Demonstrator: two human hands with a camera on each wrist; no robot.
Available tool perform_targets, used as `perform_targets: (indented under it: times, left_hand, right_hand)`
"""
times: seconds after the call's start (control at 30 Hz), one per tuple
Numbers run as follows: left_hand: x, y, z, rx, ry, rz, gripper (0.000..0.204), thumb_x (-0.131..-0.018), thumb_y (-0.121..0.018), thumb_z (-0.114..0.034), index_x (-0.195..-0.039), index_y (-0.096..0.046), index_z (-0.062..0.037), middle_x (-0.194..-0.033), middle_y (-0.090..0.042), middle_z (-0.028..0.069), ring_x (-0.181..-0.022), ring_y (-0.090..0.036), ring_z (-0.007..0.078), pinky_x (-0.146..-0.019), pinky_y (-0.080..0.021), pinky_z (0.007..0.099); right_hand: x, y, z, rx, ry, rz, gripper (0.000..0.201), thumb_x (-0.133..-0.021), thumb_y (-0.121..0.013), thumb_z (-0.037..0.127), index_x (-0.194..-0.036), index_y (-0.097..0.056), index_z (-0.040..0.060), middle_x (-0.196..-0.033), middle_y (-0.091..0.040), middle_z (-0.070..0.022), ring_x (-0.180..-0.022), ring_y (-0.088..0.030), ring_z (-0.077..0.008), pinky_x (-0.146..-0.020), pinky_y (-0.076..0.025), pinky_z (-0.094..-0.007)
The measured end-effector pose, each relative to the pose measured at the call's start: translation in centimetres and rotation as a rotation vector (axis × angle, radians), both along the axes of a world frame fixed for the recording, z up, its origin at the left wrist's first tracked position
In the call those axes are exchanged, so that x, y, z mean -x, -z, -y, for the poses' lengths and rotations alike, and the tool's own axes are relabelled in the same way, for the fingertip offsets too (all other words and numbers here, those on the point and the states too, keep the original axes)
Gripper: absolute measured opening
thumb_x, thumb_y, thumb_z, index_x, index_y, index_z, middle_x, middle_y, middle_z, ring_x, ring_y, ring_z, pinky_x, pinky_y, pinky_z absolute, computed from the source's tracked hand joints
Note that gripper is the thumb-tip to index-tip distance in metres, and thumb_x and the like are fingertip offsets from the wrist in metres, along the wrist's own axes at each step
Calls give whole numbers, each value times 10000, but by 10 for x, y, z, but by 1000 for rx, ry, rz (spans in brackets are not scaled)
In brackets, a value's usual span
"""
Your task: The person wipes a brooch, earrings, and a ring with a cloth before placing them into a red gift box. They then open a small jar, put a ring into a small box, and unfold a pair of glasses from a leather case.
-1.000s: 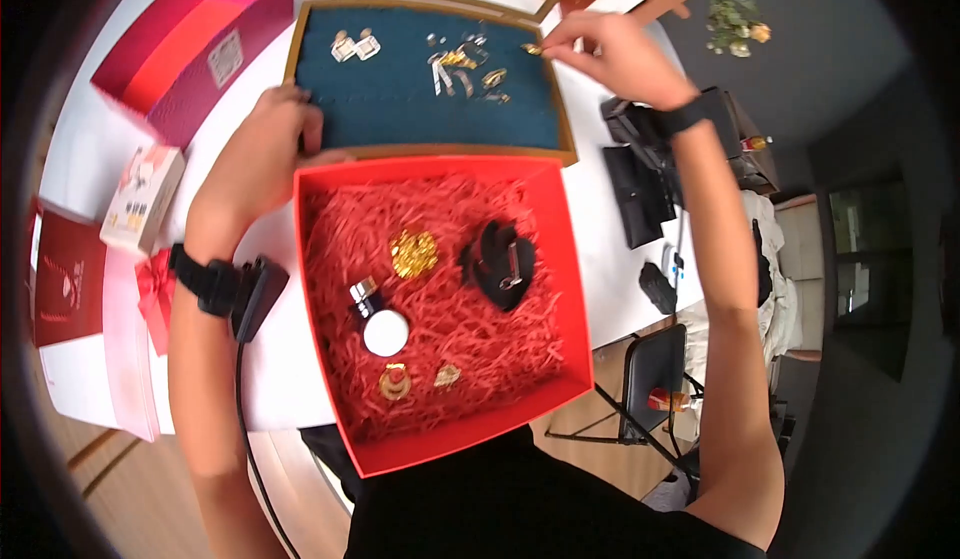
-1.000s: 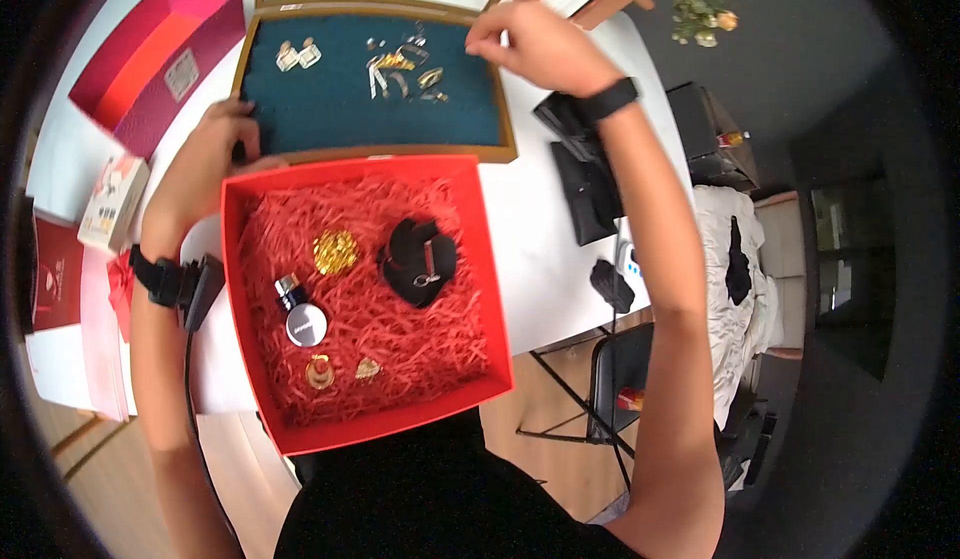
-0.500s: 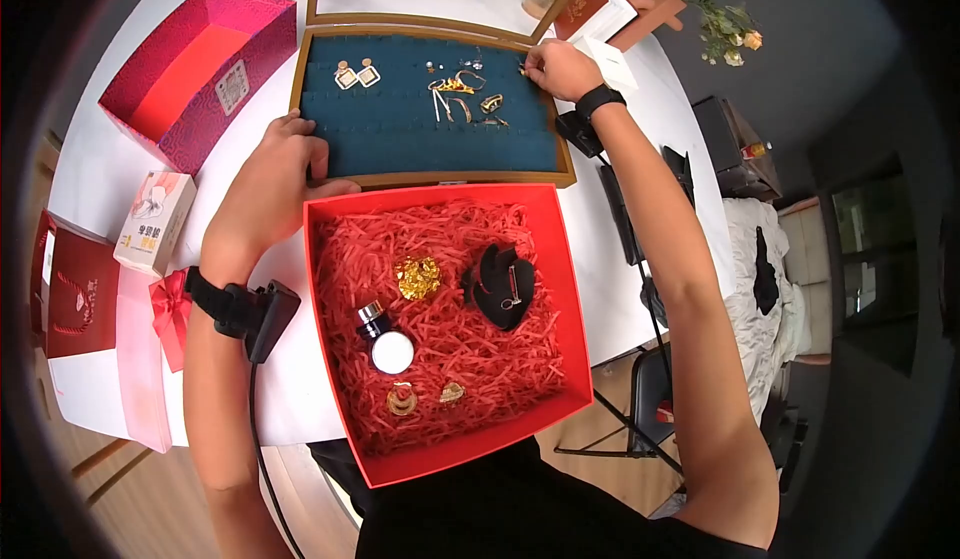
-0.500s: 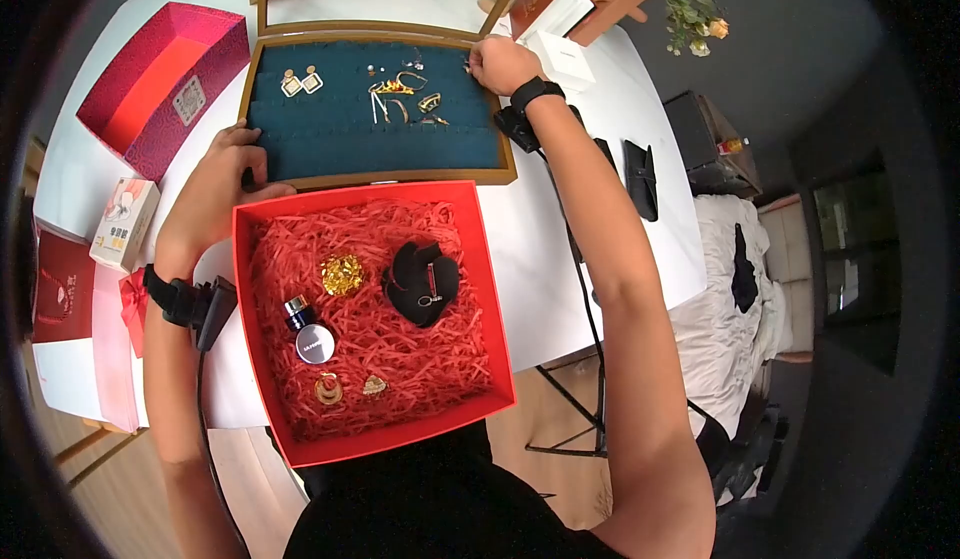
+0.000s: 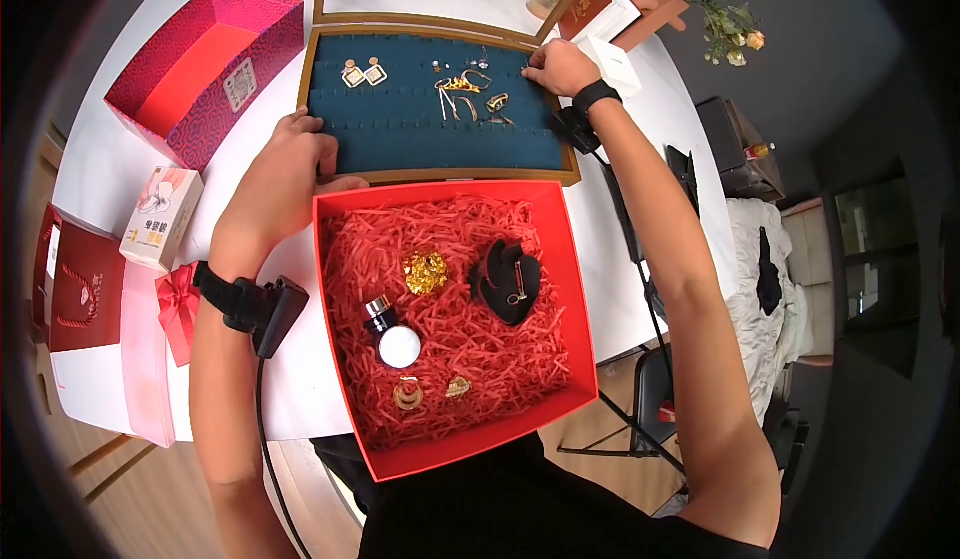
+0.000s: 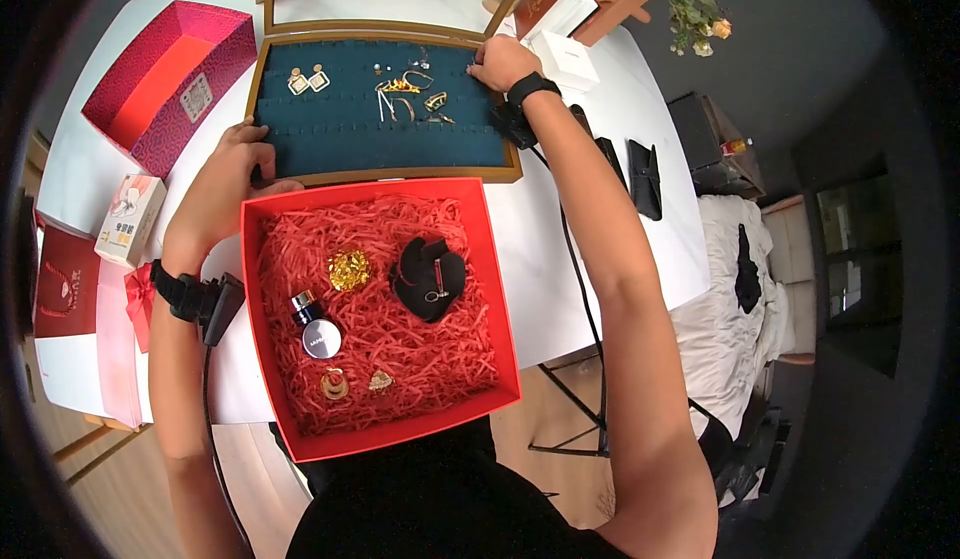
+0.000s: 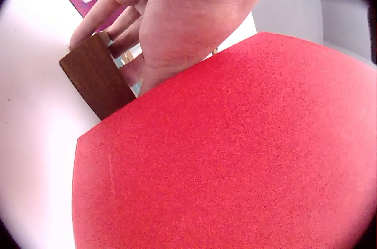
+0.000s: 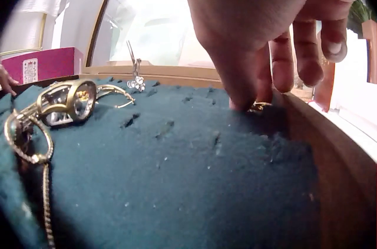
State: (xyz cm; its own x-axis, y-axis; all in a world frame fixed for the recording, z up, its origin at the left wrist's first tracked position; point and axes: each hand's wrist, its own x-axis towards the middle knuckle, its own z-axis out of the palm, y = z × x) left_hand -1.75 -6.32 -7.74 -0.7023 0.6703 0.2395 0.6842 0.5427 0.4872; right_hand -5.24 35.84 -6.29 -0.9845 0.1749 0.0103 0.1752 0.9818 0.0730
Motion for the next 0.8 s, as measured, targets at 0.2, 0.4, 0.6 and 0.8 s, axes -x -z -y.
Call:
perform_targets:
  times: [0.2,0.4,0.6,0.8]
  left_hand:
    - [2,1,0,-4,3,-10,400,-738,-829,-295,-707,-579,16,-1200,-588,287,-1271,-467,442,-1019,-439,441]
    - [2,-2,0,35,2,77,410,-755,-827,-304,-713,-572,13,-1338,-494,337,-1349,-397,454,-1025,-437,437]
    - [-2,0,0,-21,-2,23,386,-731,-830,-279,-714,-588,21,-1133,-606,259,-1253,-474,445,-1008,-444,442]
    - [3,0,0,43,7,89,403,-763,-814,-308,-702,-570,7,-1347,-485,344,-1351,-396,453,-1033,-433,435]
  right_hand:
    - [2,8,14,26,22,-121,249,-748,-753,243,-878,-740,30,-902,-719,-181,-869,-693,-326,-797,-547,-406]
    - [9,-1,9,102,-20,3,249,-699,-766,183,-903,-739,42,-953,-711,-213,-928,-690,-337,-834,-544,-406]
    - [13,3,18,37,7,-33,195,-709,-732,159,-881,-728,66,-960,-711,-177,-945,-679,-333,-824,-543,-410]
    - [4,6,9,120,-120,-90,103,-788,-693,138,-855,-716,63,-869,-711,-153,-847,-686,-313,-771,-546,-390]
